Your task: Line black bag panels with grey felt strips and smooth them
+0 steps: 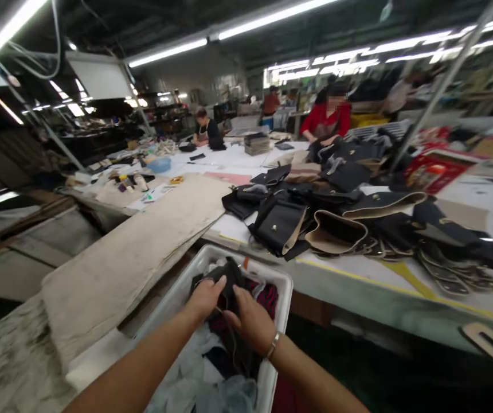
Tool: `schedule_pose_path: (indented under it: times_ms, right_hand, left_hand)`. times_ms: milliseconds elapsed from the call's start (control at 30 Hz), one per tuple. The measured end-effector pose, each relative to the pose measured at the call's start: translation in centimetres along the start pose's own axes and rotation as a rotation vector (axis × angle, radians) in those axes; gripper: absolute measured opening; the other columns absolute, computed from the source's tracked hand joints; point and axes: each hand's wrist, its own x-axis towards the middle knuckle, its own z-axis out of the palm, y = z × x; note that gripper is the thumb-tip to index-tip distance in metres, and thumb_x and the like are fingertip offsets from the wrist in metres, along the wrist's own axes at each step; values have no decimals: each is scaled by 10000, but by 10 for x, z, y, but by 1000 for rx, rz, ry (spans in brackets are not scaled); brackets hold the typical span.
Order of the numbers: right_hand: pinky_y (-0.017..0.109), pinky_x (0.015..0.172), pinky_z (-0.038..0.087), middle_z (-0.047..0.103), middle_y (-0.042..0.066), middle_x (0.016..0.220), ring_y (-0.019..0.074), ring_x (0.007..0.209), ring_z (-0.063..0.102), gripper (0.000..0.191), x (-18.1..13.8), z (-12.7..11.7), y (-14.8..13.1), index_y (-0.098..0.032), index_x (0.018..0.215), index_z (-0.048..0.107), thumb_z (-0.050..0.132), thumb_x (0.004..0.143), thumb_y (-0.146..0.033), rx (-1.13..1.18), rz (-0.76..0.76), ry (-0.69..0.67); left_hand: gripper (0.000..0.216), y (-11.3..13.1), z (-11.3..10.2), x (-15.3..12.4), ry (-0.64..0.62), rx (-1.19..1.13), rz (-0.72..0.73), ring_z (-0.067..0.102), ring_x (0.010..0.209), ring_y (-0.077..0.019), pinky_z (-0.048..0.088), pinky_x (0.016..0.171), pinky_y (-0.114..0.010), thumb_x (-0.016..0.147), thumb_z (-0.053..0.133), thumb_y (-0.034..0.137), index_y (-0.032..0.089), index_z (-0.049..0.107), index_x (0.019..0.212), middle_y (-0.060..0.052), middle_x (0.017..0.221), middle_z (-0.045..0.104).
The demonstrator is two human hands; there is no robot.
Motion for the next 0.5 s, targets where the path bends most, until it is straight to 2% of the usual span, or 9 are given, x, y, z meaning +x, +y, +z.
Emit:
schedule_pose_path:
  times_ms: [67, 167, 267, 367, 433, 500]
  right_hand:
    - [370, 991, 422, 496, 201, 1330, 269, 1198, 501, 565, 7, 3, -8, -21, 1378, 373, 444, 906, -323, -107, 63, 25]
    - [336, 795, 511, 569, 189, 1234, 248, 1029, 615, 489, 15, 4, -23, -52, 1371, 376, 367, 912, -222, -250, 141, 41]
    - [342, 676, 504, 648, 184, 1059, 271, 874, 664, 418, 24, 6, -43, -67, 1266, 476, 377, 919, -278, -307, 198, 49]
    - [318, 674, 472, 686, 156, 926, 259, 824, 672, 334, 38, 4, -58, -103, 1093, 581, 364, 940, -303, -325, 191, 11]
    - [290, 706, 450, 692, 146, 944, 229, 853, 667, 317, 46, -3, -64, -121, 1043, 607, 335, 951, -257, -329, 167, -25]
    - [280, 731, 438, 689, 145, 971, 213, 884, 656, 324, 50, -9, -69, -118, 1025, 619, 322, 952, -224, -345, 164, -48]
  left_hand:
    - [371, -7, 2, 4, -45, -7, -27, 602, 622, -141, 473, 611, -239, 913, 397, 381, 132, 590, 717, -34, 610, 608]
    - [415, -5, 2, 11, -90, 22, -15, 574, 549, -143, 450, 544, -248, 909, 336, 410, 141, 531, 661, -58, 631, 614]
    - [440, -2, -9, 8, -77, 113, 60, 569, 573, -155, 446, 577, -260, 899, 332, 415, 144, 515, 604, -75, 631, 604]
    - [394, -8, -37, -3, -111, 209, 188, 606, 733, -191, 456, 717, -276, 855, 432, 429, 132, 596, 655, -89, 740, 649]
    - [296, -16, -63, -11, -173, 446, 364, 603, 915, -229, 446, 824, -295, 752, 592, 414, 142, 658, 850, -103, 970, 667]
    - [350, -27, -90, -18, -225, 776, 544, 594, 978, -246, 442, 859, -316, 658, 688, 333, 168, 667, 966, -112, 1072, 653]
